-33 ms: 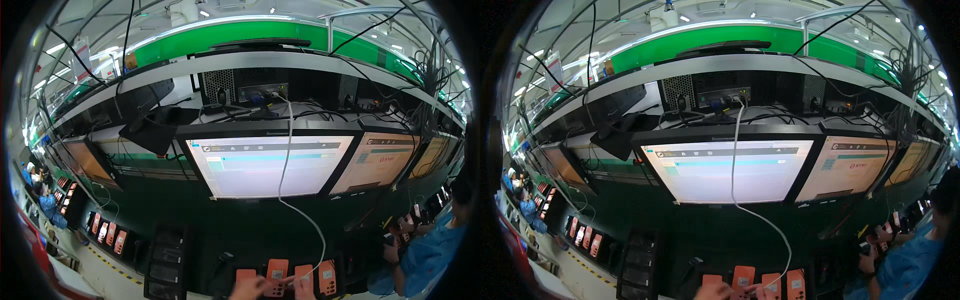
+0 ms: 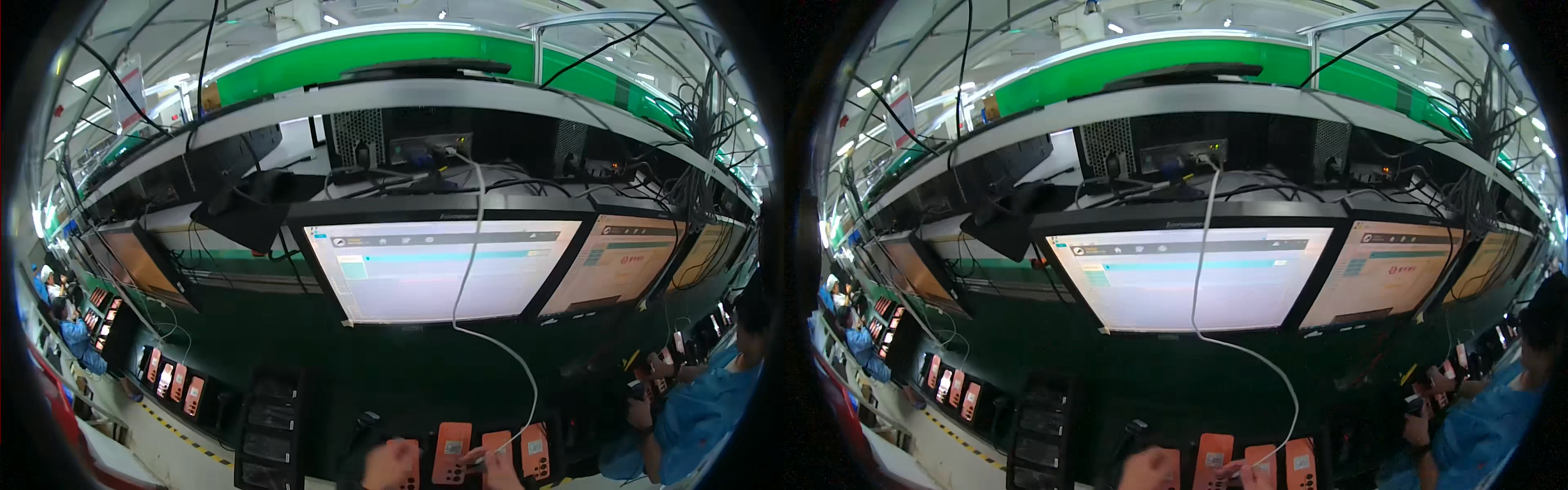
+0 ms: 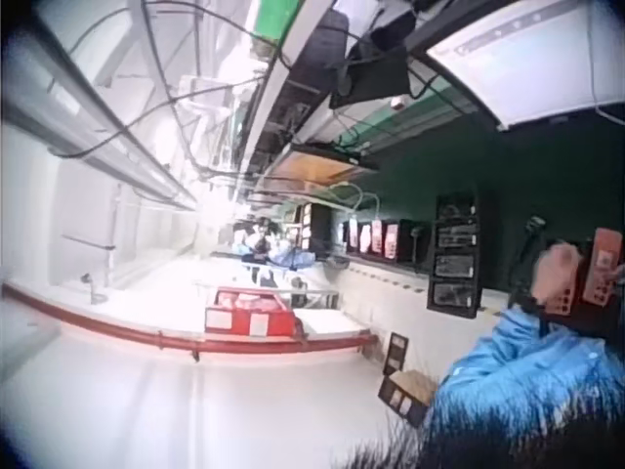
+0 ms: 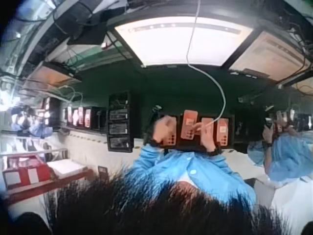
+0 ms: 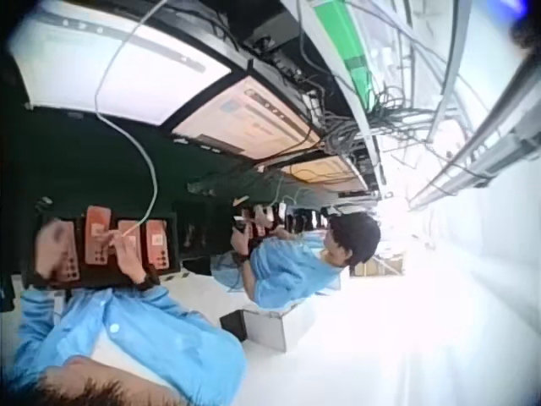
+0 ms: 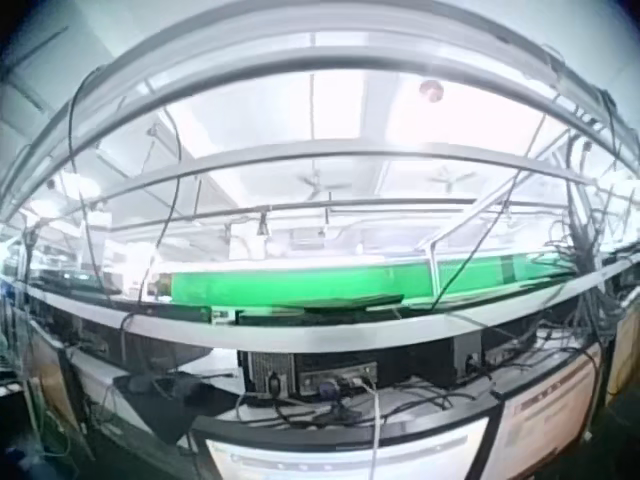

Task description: Performing functional testing on multiple mobile phones at an industrial workstation using a scanner and monitor software.

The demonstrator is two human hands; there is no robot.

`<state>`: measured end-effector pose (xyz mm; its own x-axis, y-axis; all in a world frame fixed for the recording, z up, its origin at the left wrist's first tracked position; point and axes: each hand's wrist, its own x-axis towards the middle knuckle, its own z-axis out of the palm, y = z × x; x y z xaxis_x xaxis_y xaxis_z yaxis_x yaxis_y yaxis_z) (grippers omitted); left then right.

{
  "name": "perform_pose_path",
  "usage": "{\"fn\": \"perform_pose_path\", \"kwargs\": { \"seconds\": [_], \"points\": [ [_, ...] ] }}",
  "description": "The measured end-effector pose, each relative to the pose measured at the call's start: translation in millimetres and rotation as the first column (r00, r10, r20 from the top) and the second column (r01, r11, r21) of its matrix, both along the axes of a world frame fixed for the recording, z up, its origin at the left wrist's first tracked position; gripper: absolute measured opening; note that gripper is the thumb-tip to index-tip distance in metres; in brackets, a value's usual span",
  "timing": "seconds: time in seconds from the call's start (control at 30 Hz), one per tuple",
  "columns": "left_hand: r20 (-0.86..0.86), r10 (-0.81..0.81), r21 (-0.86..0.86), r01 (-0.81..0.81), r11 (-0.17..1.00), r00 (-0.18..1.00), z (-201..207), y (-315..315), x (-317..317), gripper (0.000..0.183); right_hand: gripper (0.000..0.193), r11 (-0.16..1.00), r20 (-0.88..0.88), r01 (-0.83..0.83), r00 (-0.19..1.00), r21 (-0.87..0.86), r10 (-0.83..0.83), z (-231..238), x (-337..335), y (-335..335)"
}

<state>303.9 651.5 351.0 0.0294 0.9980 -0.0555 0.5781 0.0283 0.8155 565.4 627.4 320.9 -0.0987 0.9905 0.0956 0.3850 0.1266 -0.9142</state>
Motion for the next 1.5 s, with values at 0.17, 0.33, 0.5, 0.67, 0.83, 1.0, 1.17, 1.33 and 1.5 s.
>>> {"fn": "perform_pose_path", "kwargs": {
  "seconds": [0.17,0.33,0.5,0.67,0.83,1.0,1.17,1.33,1.5],
  "points": [
    [-0.423,0.542,0.047,-0.58,0.814,0.726,-119,26,-104,0.053,0.036,0.858,-0.286,0.062,0.928,-0.51,-0.238,20,24,-3],
    [-0.495,0.209,-0.339,-0.408,0.848,0.844,-203,36,-110,0.071,0.031,0.898,-0.183,0.131,0.957,-0.42,-0.225,26,29,-14],
    [-0.323,0.131,-0.525,-0.292,0.799,0.937,-204,60,-120,0.069,0.03,0.915,-0.234,0.238,0.918,-0.326,-0.322,19,44,-8],
    [0.078,0.42,0.046,-0.424,0.904,0.904,-108,29,-116,0.047,0.032,0.84,-0.34,0.353,0.796,-0.412,-0.501,15,57,-5],
    [0.413,0.425,-0.402,-0.257,0.879,0.806,10,-37,-69,0.023,0.034,0.892,-0.243,0.346,0.875,-0.289,-0.418,-20,51,19],
    [0.317,0.135,-0.517,0.052,0.854,0.939,1,-65,9,0.035,0.032,0.889,-0.522,0.059,0.792,-0.453,-0.318,-35,35,26],
    [0.246,0.136,-0.483,0.0,0.876,0.96,-18,-68,46,0.033,0.033,0.932,-0.426,0.098,0.87,-0.348,-0.25,-1,11,47],
    [0.163,0.163,-0.466,-0.069,0.882,0.973,-21,-70,52,0.037,0.028,0.939,-0.42,0.131,0.869,-0.317,-0.263,-1,-2,47],
    [0.192,0.141,-0.427,-0.047,0.903,0.971,-24,-77,33,0.035,0.024,0.963,-0.413,0.074,0.893,-0.258,-0.18,-24,-8,35]
  ]
}}
